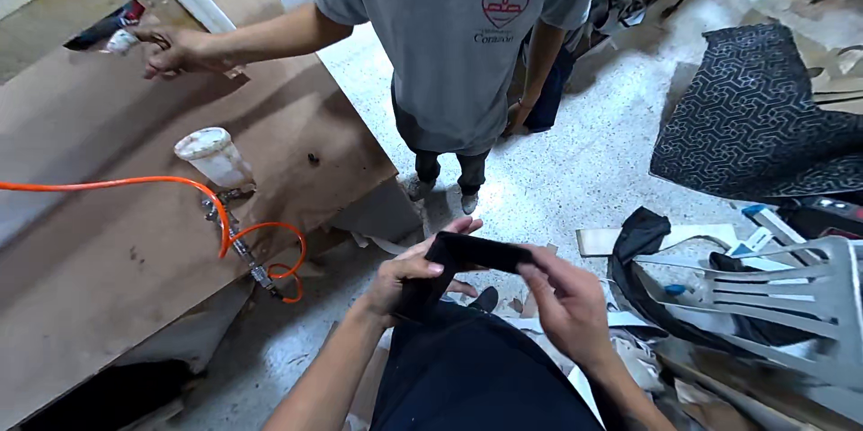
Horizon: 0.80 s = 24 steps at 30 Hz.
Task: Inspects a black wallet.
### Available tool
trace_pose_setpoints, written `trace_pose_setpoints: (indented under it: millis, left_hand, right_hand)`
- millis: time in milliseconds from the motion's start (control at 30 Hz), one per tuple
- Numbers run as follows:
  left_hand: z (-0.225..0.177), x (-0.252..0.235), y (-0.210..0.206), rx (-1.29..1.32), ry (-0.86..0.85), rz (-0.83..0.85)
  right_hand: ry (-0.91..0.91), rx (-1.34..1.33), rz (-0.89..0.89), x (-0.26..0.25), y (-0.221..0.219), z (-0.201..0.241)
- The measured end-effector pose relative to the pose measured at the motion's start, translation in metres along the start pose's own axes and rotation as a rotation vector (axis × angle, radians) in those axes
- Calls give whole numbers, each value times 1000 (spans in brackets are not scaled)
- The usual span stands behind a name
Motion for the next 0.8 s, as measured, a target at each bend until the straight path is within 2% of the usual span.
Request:
trace_pose_setpoints:
  millis: [100,200,233,267,367,433,500,600,700,800]
  left_hand:
    - [7,5,-13,101,122,188]
    - [12,2,-35,222,186,268]
    - [13,-1,-38,261,191,271]
    - [16,-4,-37,305,197,237]
    - [26,-13,-23,215,131,-125]
    - [33,-24,-21,196,74,-136]
    - [42,-33,-19,217,58,-210]
    - [47,-40,-19,184,37,-427]
    - [37,-45,-26,38,-41,-408]
    - [23,-45,-29,-222,-114,-453]
  right_hand:
    - [-16,9,-195,-7,24,7]
    - [15,184,-239,-11,29,16]
    - [3,163,-242,-11,30,17]
    - [-38,76,-250,-11,31,17]
    - [-200,-275,-261,-12,40,14]
    - [-229,-405,-203,-12,40,16]
    - [-188,-385,-115,-12,31,20]
    - [-170,-281,-49,-10,12,22]
    - [-170,-286,-40,-9,7,21]
    - [-167,-301,-35,-8,12,24]
Point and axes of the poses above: each hand's wrist, its own x-axis away from the middle knuckle, its own y-axis out of the back of the hand, z = x × y, the point moved 6 cm from there along -x, towards the middle knuckle, and after that the axes turned 1 degree about -y, right-handed, at the moved point
